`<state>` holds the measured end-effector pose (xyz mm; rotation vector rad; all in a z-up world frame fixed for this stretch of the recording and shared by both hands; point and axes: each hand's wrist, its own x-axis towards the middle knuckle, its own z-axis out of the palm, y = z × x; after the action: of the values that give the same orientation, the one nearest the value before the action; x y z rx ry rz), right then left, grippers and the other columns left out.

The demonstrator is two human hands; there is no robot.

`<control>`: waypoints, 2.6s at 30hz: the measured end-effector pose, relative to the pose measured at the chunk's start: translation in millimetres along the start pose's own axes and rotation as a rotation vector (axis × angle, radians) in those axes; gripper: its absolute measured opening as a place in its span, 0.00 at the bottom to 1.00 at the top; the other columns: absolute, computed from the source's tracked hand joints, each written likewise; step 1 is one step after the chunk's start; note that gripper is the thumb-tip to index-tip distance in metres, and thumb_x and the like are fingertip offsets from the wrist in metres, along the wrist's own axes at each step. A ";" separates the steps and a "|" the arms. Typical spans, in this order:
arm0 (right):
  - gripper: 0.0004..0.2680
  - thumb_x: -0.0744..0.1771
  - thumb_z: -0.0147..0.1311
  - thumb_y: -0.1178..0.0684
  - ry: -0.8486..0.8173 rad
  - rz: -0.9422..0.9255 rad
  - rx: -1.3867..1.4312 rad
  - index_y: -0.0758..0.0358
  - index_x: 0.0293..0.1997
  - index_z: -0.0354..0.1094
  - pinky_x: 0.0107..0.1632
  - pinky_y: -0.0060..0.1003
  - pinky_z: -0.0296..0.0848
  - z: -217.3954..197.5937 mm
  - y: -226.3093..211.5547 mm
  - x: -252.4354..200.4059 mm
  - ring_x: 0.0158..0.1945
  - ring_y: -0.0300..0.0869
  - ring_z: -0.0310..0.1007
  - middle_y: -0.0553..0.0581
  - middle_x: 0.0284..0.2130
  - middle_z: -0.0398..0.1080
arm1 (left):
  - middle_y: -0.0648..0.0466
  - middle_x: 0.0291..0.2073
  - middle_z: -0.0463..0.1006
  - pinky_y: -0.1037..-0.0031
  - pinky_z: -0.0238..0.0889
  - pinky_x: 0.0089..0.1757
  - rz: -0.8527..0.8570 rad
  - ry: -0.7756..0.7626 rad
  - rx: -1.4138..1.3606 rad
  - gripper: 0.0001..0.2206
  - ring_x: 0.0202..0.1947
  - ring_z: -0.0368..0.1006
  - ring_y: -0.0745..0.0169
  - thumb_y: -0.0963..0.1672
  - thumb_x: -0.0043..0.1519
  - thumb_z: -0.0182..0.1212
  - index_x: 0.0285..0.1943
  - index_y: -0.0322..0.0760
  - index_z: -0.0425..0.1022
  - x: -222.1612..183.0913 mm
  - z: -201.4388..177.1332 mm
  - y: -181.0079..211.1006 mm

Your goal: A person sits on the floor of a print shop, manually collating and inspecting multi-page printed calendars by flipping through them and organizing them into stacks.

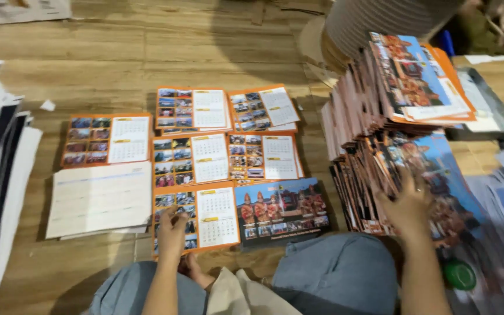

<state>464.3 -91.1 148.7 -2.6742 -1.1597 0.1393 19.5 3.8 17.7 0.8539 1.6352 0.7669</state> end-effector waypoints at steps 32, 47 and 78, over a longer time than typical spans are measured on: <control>0.32 0.56 0.65 0.45 -0.521 -0.956 -0.339 0.55 0.63 0.51 0.55 0.49 0.64 161.9 -80.9 -70.3 0.60 0.58 0.56 0.64 0.53 0.56 | 0.38 0.49 0.72 0.53 0.63 0.49 0.073 -0.040 0.120 0.18 0.54 0.66 0.40 0.45 0.63 0.48 0.61 0.33 0.62 -20.1 -5.5 23.3; 0.10 0.68 0.45 0.58 0.746 -0.718 0.504 0.71 0.54 0.60 0.37 0.46 0.68 95.8 -112.3 8.0 0.36 0.59 0.71 0.68 0.40 0.69 | 0.53 0.32 0.74 0.69 0.61 0.37 0.650 0.137 0.521 0.04 0.33 0.69 0.57 0.39 0.57 0.49 0.33 0.37 0.70 1.8 28.1 -9.3; 0.13 0.63 0.53 0.41 -0.309 -0.837 0.467 0.55 0.45 0.65 0.46 0.52 0.65 196.7 -153.4 41.1 0.54 0.58 0.63 0.62 0.52 0.64 | 0.56 0.27 0.73 0.66 0.62 0.35 1.354 -0.462 1.115 0.02 0.29 0.69 0.56 0.41 0.55 0.55 0.34 0.42 0.71 100.0 151.2 80.7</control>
<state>349.3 73.2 -5.2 -1.6430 -1.9405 0.5953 163.3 139.6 2.6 2.8041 0.7665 0.3282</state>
